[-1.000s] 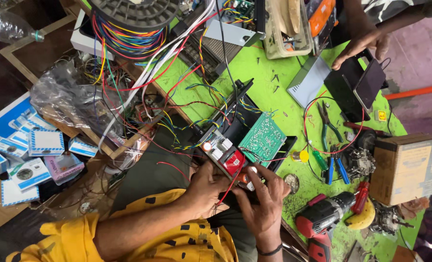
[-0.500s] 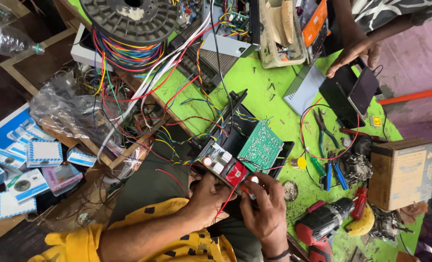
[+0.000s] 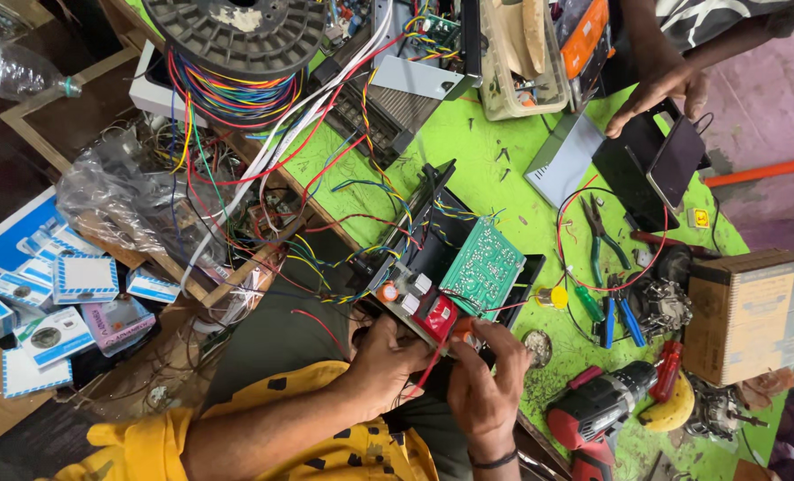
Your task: The person manipulates wires and components on a circuit board inside a black chassis. They repeatedly connect and disconnect a red wire to a terminal, adjust the position of capacitors, and reposition the board within the chassis.
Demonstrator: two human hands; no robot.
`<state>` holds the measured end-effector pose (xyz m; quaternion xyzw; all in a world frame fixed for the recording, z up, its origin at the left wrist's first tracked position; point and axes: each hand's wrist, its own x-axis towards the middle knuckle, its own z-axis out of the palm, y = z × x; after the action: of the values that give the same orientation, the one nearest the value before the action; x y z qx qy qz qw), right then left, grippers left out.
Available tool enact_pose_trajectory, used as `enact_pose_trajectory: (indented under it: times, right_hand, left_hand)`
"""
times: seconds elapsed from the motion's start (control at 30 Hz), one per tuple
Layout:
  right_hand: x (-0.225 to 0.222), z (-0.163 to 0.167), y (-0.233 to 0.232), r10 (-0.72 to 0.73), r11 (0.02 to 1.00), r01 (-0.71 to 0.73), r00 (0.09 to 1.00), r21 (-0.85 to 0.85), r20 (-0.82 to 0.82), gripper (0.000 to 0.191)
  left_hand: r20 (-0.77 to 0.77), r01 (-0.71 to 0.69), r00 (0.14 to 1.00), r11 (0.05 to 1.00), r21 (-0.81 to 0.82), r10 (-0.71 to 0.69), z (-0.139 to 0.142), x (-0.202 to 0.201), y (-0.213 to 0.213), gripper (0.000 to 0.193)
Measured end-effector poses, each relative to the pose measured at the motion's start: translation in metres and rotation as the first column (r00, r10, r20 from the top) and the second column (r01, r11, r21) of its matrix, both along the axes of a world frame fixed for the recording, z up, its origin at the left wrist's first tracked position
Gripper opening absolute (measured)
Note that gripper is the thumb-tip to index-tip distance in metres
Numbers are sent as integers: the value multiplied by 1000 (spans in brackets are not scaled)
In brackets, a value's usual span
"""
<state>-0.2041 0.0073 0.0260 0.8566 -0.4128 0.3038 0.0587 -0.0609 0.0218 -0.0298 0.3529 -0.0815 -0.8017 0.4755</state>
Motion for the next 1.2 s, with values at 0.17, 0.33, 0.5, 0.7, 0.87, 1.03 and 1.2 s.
enact_pose_trajectory:
  times: [0.17, 0.33, 0.5, 0.7, 0.87, 1.03, 1.2]
  right_hand:
    - [2, 8, 6, -6, 997, 11, 998, 77, -63, 49]
    - [0, 1, 6, 5, 999, -3, 998, 38, -65, 46]
    - [-12, -19, 3, 64, 997, -66, 997, -45, -46, 43]
    - [-13, -44, 16, -59, 984, 64, 997, -166, 40, 33]
    - [5, -63, 42, -311, 936, 334, 932, -108, 186, 27]
    - [14, -78, 62, -451, 892, 453, 890, -9, 63, 28]
    - [15, -88, 64, -438, 896, 421, 891, 142, 124, 38]
  left_hand:
    - [-136, -136, 981, 990, 37, 140, 0, -6, 0, 28]
    - [4, -112, 994, 987, 116, 112, 1, -13, 2, 29]
    - [-3, -124, 992, 985, 123, 126, 0, -15, 0, 24]
    - [-192, -197, 964, 979, -46, 185, 0, -10, -2, 17]
    - [-140, -153, 979, 988, -7, 150, 10, -5, -4, 15]
    - [-167, -148, 976, 989, -27, 141, 22, -2, -6, 20]
    - [-143, -173, 977, 981, -90, 160, 18, -7, -4, 24]
